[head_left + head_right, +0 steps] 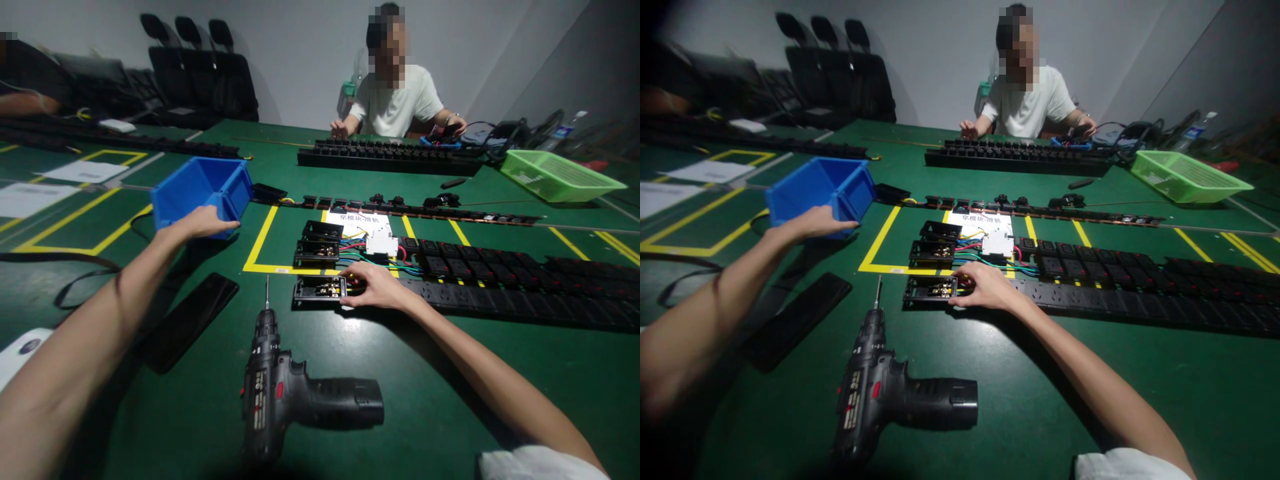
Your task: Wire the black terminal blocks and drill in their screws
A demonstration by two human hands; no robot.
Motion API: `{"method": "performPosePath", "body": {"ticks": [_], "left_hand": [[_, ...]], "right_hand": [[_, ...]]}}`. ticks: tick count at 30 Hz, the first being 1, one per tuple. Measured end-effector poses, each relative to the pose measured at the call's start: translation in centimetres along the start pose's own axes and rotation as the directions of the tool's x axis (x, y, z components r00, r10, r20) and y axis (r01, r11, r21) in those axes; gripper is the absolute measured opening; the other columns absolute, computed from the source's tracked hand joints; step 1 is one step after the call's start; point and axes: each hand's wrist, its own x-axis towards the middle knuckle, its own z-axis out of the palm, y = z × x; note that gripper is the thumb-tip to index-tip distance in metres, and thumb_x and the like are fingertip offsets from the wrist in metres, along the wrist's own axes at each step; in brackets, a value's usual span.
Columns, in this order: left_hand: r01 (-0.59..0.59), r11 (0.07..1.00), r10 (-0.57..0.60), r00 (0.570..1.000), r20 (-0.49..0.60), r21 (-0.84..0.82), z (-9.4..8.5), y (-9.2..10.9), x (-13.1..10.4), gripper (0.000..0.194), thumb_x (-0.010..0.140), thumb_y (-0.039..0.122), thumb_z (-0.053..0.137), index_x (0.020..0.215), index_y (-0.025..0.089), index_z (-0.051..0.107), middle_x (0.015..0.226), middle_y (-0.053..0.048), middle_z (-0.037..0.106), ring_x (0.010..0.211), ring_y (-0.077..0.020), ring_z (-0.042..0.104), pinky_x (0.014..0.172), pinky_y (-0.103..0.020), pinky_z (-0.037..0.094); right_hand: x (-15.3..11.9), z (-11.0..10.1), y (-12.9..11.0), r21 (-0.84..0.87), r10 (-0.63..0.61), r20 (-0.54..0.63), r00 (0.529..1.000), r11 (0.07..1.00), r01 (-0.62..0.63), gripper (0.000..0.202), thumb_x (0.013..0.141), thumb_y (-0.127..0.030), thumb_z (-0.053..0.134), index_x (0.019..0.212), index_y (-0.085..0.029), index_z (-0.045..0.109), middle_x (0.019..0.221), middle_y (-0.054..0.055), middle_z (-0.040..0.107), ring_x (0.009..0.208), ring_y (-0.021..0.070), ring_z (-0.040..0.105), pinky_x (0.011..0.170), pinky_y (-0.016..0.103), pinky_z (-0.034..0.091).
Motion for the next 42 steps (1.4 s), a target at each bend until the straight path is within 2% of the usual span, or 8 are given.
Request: {"method": "performPosePath", "body": {"ticks": [4,10,15,18,22,29,33,42], "left_hand": [[0.051,0.977,-0.051,0.999,-0.006,0.207,0.1,-0.7,0.2,0.063,0.070,0.072,0.068,0.062,0.009,0.059,0.048,0.004,0.045,0.050,-0.0089,0.035,0.056,-0.019,0.029],[-0.055,0.996,0.043,0.983,-0.179,-0.066,-0.7,-1.9,-0.4,0.068,0.053,0.077,0.071,0.065,0.011,0.065,0.038,0.010,0.045,0.048,-0.0045,0.033,0.056,-0.015,0.025],[-0.012,0.992,0.002,0.997,-0.081,-0.123,-1.7,-3.6,-0.5,0.089,0.039,0.085,0.063,0.088,0.011,0.073,0.068,0.005,0.070,0.063,-0.0062,0.055,0.068,-0.018,0.038],[-0.064,0.982,0.058,0.998,-0.038,-0.175,-1.9,-4.7,-0.4,0.099,0.030,0.088,0.059,0.091,0.011,0.074,0.077,0.002,0.073,0.073,-0.0108,0.061,0.075,-0.022,0.043],[-0.069,0.989,0.056,0.993,-0.102,-0.128,-2.6,-4.1,-1.7,0.093,0.040,0.092,0.057,0.089,0.015,0.074,0.076,0.003,0.073,0.073,-0.0107,0.061,0.077,-0.024,0.045],[-0.236,0.948,0.188,0.957,-0.222,-0.214,-3.7,4.0,-6.4,0.057,0.070,0.066,0.069,0.091,0.014,0.073,0.081,0.000,0.072,0.074,-0.0123,0.062,0.075,-0.027,0.050],[-0.334,0.840,0.280,0.942,-0.186,-0.428,-2.0,10.5,-8.8,0.031,0.076,0.039,0.070,0.092,0.013,0.071,0.085,-0.003,0.072,0.076,-0.0139,0.064,0.074,-0.027,0.053],[-0.487,0.618,0.585,0.810,-0.053,-0.617,3.0,20.8,-12.0,0.019,0.082,0.028,0.060,0.090,0.015,0.070,0.088,-0.005,0.071,0.080,-0.0163,0.066,0.073,-0.027,0.053]], "right_hand": [[0.0,-0.1,-0.1,0.002,-0.006,0.001,1.000,1.000,0.006,0.057,0.075,-0.058,0.070,0.117,-0.020,0.063,0.112,0.008,0.066,0.089,0.0191,0.062,0.075,0.030,0.047],[0.0,-0.1,-0.1,0.001,-0.004,0.000,1.000,1.000,0.004,0.057,0.075,-0.059,0.070,0.116,-0.020,0.063,0.111,0.007,0.066,0.087,0.0188,0.062,0.073,0.029,0.046],[0.1,0.0,0.0,0.000,-0.009,-0.009,1.000,1.000,0.009,0.056,0.075,-0.058,0.071,0.116,-0.020,0.064,0.110,0.007,0.067,0.088,0.0189,0.062,0.075,0.030,0.046],[0.1,0.0,0.0,-0.006,-0.010,-0.013,1.000,1.000,0.010,0.056,0.075,-0.058,0.070,0.116,-0.021,0.065,0.110,0.007,0.067,0.089,0.0190,0.062,0.075,0.030,0.045],[0.0,-0.1,-0.1,-0.020,-0.002,-0.013,1.000,1.000,0.002,0.056,0.075,-0.058,0.070,0.117,-0.021,0.064,0.110,0.006,0.067,0.086,0.0180,0.062,0.073,0.029,0.045],[0.0,0.0,-0.1,-0.010,-0.002,-0.019,1.000,1.000,0.002,0.056,0.075,-0.058,0.071,0.117,-0.021,0.064,0.109,0.006,0.067,0.089,0.0189,0.063,0.074,0.029,0.046],[0.0,0.1,0.0,-0.011,0.003,-0.016,1.000,1.000,-0.004,0.057,0.075,-0.059,0.070,0.117,-0.021,0.064,0.110,0.006,0.067,0.090,0.0197,0.063,0.074,0.030,0.047],[0.0,0.0,-0.1,-0.002,0.007,-0.010,1.000,1.000,-0.007,0.058,0.074,-0.059,0.070,0.117,-0.021,0.063,0.111,0.007,0.068,0.097,0.0221,0.063,0.081,0.033,0.048]]}}
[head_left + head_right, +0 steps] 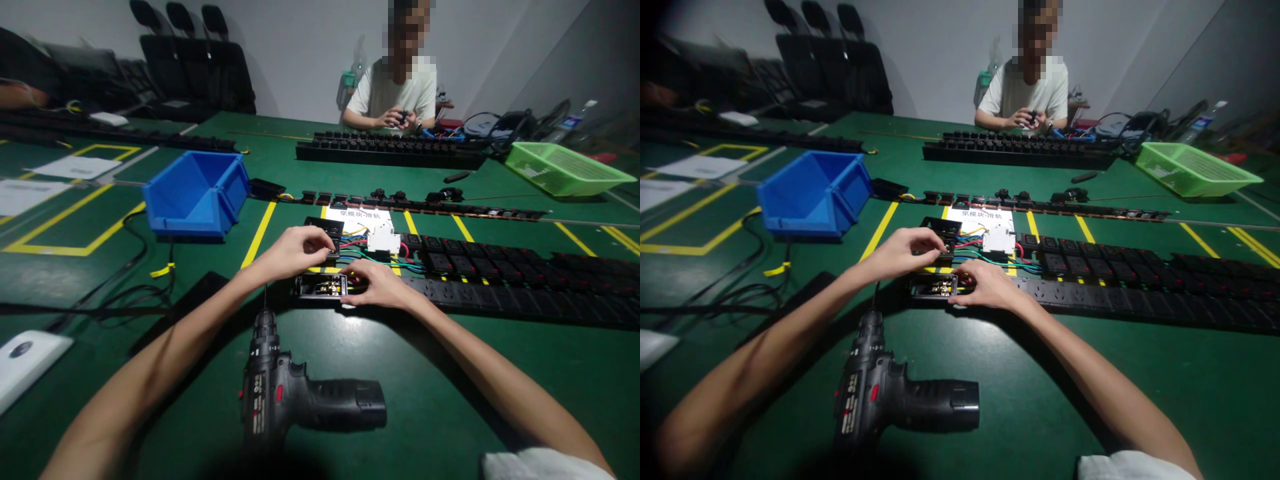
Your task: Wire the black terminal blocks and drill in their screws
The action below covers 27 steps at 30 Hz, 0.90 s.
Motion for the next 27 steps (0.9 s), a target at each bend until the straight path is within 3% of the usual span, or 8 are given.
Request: {"method": "performPosePath", "body": {"ticks": [4,11,19,23,27], "left_hand": [[-0.060,0.995,0.063,0.997,0.037,-0.074,2.2,-0.5,0.9,0.017,0.083,0.029,0.061,0.091,0.016,0.069,0.087,-0.005,0.070,0.077,-0.0163,0.066,0.071,-0.028,0.054],[-0.036,0.990,0.030,0.998,-0.046,-0.134,3.7,-2.9,0.1,0.018,0.083,0.032,0.065,0.092,0.016,0.067,0.088,-0.005,0.070,0.078,-0.0168,0.067,0.072,-0.030,0.055],[-0.073,0.996,0.067,0.990,-0.125,-0.046,2.0,-4.5,-0.3,0.017,0.083,0.029,0.064,0.095,0.017,0.068,0.094,-0.005,0.069,0.083,-0.0171,0.066,0.076,-0.030,0.056],[-0.082,0.997,0.076,0.964,-0.253,-0.013,1.2,-5.2,-0.4,0.021,0.083,0.030,0.064,0.098,0.017,0.069,0.095,-0.005,0.067,0.085,-0.0171,0.066,0.078,-0.030,0.056],[-0.042,0.998,0.018,0.908,-0.418,-0.047,1.0,-6.0,-2.0,0.021,0.082,0.033,0.065,0.095,0.017,0.068,0.094,-0.006,0.066,0.085,-0.0174,0.066,0.079,-0.031,0.057]], "right_hand": [[0.0,0.1,0.0,0.005,0.012,-0.002,1.000,1.000,-0.012,0.058,0.075,-0.058,0.070,0.119,-0.021,0.062,0.113,0.007,0.067,0.097,0.0225,0.064,0.082,0.034,0.049],[0.1,0.1,0.0,0.000,0.031,0.013,0.999,1.000,-0.031,0.061,0.075,-0.059,0.070,0.121,-0.021,0.061,0.113,0.009,0.067,0.098,0.0240,0.063,0.083,0.036,0.048],[0.1,-0.2,-0.2,0.004,0.017,0.024,1.000,1.000,-0.017,0.058,0.076,-0.058,0.069,0.120,-0.021,0.062,0.108,0.007,0.067,0.092,0.0208,0.062,0.077,0.032,0.047],[0.1,-0.2,-0.2,-0.009,0.019,0.025,1.000,1.000,-0.018,0.058,0.077,-0.059,0.069,0.119,-0.020,0.062,0.108,0.007,0.067,0.090,0.0200,0.062,0.076,0.031,0.047],[0.1,-0.2,-0.3,0.004,0.016,0.021,1.000,1.000,-0.016,0.059,0.076,-0.059,0.070,0.118,-0.019,0.062,0.109,0.008,0.067,0.089,0.0197,0.062,0.075,0.031,0.047]]}}
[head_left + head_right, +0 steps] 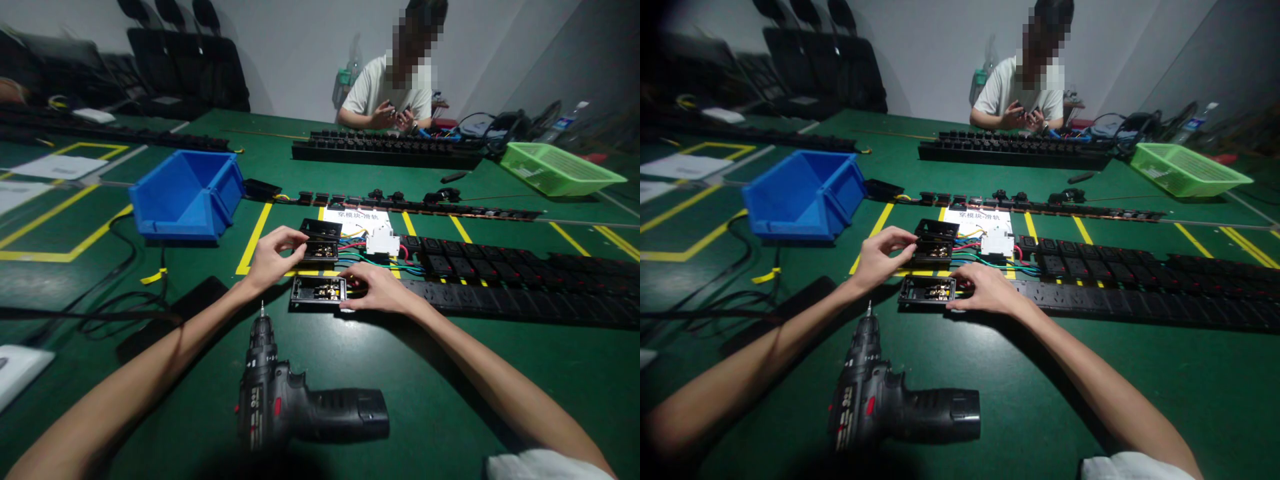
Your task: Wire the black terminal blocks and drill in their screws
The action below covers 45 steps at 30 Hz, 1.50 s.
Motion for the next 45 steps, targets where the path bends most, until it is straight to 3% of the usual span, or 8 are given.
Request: {"method": "performPosePath", "body": {"ticks": [7,17,22,28,32,36,40,45], "left_hand": [[0.119,0.993,-0.116,0.977,-0.178,0.003,-1.4,-2.5,-2.4,0.021,0.079,0.033,0.067,0.091,0.016,0.065,0.090,-0.004,0.067,0.082,-0.0163,0.067,0.080,-0.030,0.058],[0.051,0.986,-0.014,0.973,-0.230,0.159,-4.0,-6.2,0.2,0.019,0.080,0.031,0.065,0.090,0.015,0.068,0.092,-0.005,0.067,0.079,-0.0150,0.066,0.076,-0.027,0.056],[0.067,0.980,-0.007,0.952,-0.307,0.185,-4.3,-5.0,1.2,0.025,0.082,0.032,0.063,0.099,0.015,0.069,0.095,-0.005,0.067,0.081,-0.0149,0.065,0.075,-0.026,0.055],[-0.012,1.000,0.012,1.000,0.028,0.017,0.3,1.3,0.3,0.026,0.092,0.032,0.054,0.111,0.021,0.069,0.106,-0.007,0.060,0.095,-0.0180,0.061,0.071,-0.026,0.056],[-0.111,0.994,0.108,0.958,0.265,-0.006,3.2,4.3,-1.0,0.022,0.096,0.026,0.049,0.107,0.021,0.068,0.104,-0.007,0.058,0.099,-0.0178,0.060,0.081,-0.030,0.054],[-0.222,0.975,0.203,0.916,0.346,0.017,3.9,4.8,-1.4,0.020,0.097,0.023,0.048,0.107,0.021,0.066,0.104,-0.007,0.059,0.100,-0.0186,0.059,0.090,-0.035,0.049],[-0.216,0.976,0.189,0.910,0.368,0.035,3.3,4.2,-1.0,0.016,0.096,0.025,0.052,0.101,0.020,0.066,0.099,-0.006,0.060,0.094,-0.0185,0.060,0.084,-0.034,0.049],[-0.185,0.983,0.165,0.907,0.388,0.014,2.8,3.8,-0.5,0.015,0.094,0.027,0.055,0.095,0.020,0.068,0.093,-0.005,0.063,0.086,-0.0173,0.060,0.075,-0.032,0.048]], "right_hand": [[0.0,0.0,-0.1,0.022,-0.002,-0.004,1.000,1.000,0.002,0.058,0.075,-0.059,0.071,0.119,-0.021,0.063,0.109,0.007,0.067,0.091,0.0200,0.062,0.076,0.031,0.047],[-0.1,0.2,0.1,0.006,0.008,-0.008,1.000,1.000,-0.008,0.060,0.076,-0.061,0.069,0.118,-0.020,0.062,0.112,0.008,0.066,0.085,0.0184,0.063,0.074,0.031,0.047],[-0.2,0.0,0.1,0.018,0.011,-0.011,1.000,1.000,-0.011,0.060,0.076,-0.060,0.069,0.119,-0.020,0.062,0.112,0.009,0.066,0.088,0.0196,0.063,0.075,0.032,0.047],[-0.1,0.1,0.0,0.015,0.033,-0.008,0.999,0.999,-0.033,0.061,0.074,-0.061,0.070,0.120,-0.021,0.062,0.114,0.009,0.066,0.089,0.0201,0.063,0.075,0.032,0.048],[-0.1,0.2,-0.1,0.004,0.047,-0.014,0.999,0.999,-0.047,0.063,0.074,-0.062,0.070,0.122,-0.021,0.061,0.111,0.008,0.067,0.091,0.0214,0.064,0.077,0.033,0.048],[0.2,-0.3,0.0,0.083,0.041,0.012,0.999,0.996,-0.042,0.057,0.084,-0.060,0.061,0.124,-0.020,0.059,0.110,0.008,0.067,0.093,0.0224,0.063,0.080,0.034,0.047],[0.8,-1.3,0.6,0.235,-0.007,0.082,0.997,0.972,-0.012,0.036,0.099,-0.038,0.040,0.122,-0.018,0.060,0.111,0.007,0.066,0.096,0.0194,0.062,0.085,0.033,0.046],[2.4,-1.6,1.8,0.231,0.005,0.194,0.981,0.972,-0.051,0.023,0.091,-0.020,0.047,0.103,-0.014,0.066,0.093,0.006,0.067,0.080,0.0162,0.059,0.074,0.028,0.044]]}}
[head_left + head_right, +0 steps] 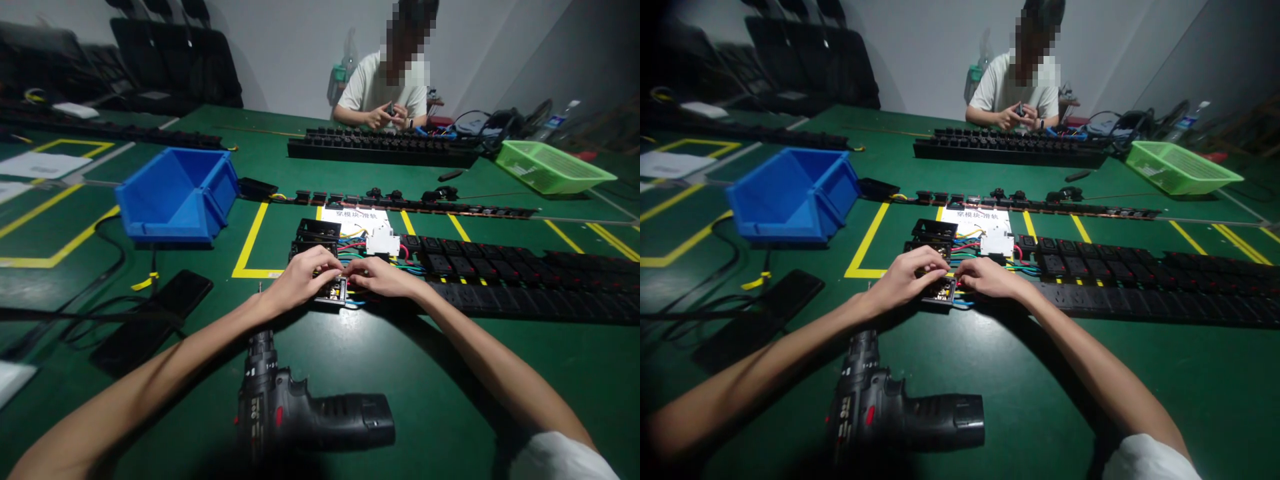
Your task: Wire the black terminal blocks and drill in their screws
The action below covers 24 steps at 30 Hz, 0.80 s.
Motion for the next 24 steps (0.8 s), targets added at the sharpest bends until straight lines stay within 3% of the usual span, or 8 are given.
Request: {"method": "performPosePath", "body": {"ticks": [5,11,18,24], "left_hand": [[-0.006,1.000,0.007,1.000,0.023,-0.023,-0.2,-0.2,0.1,0.014,0.094,0.025,0.058,0.095,0.017,0.069,0.091,-0.005,0.065,0.085,-0.0158,0.059,0.076,-0.030,0.047],[0.038,0.998,-0.036,0.999,0.028,-0.059,-0.4,-0.7,0.3,0.013,0.092,0.023,0.059,0.094,0.016,0.070,0.091,-0.004,0.066,0.084,-0.0140,0.060,0.076,-0.028,0.046],[0.134,0.987,-0.128,0.989,0.069,-0.093,-0.5,-1.0,0.4,0.015,0.090,0.023,0.061,0.099,0.016,0.072,0.095,-0.005,0.067,0.086,-0.0147,0.061,0.075,-0.027,0.047],[0.058,0.995,-0.047,0.988,0.144,-0.076,-0.7,-1.2,0.4,0.018,0.092,0.025,0.060,0.104,0.017,0.072,0.098,-0.006,0.068,0.091,-0.0162,0.063,0.082,-0.029,0.047]], "right_hand": [[1.0,0.0,0.5,0.064,0.040,0.141,0.989,0.997,-0.049,0.013,0.083,-0.020,0.052,0.081,-0.013,0.062,0.068,-0.001,0.056,0.060,0.0104,0.047,0.057,0.022,0.034],[0.8,-0.1,0.5,0.198,0.077,0.201,0.977,0.973,-0.118,0.012,0.084,-0.024,0.054,0.082,-0.014,0.060,0.069,-0.001,0.054,0.060,0.0096,0.046,0.056,0.021,0.034],[0.9,0.0,1.2,0.207,0.015,0.183,0.983,0.977,-0.054,0.022,0.090,-0.035,0.054,0.084,-0.014,0.059,0.069,-0.001,0.054,0.062,0.0097,0.046,0.057,0.021,0.032],[0.8,0.3,1.5,0.159,0.000,0.143,0.990,0.987,-0.023,0.023,0.090,-0.036,0.055,0.084,-0.014,0.061,0.068,-0.001,0.054,0.061,0.0100,0.045,0.057,0.021,0.031]]}}
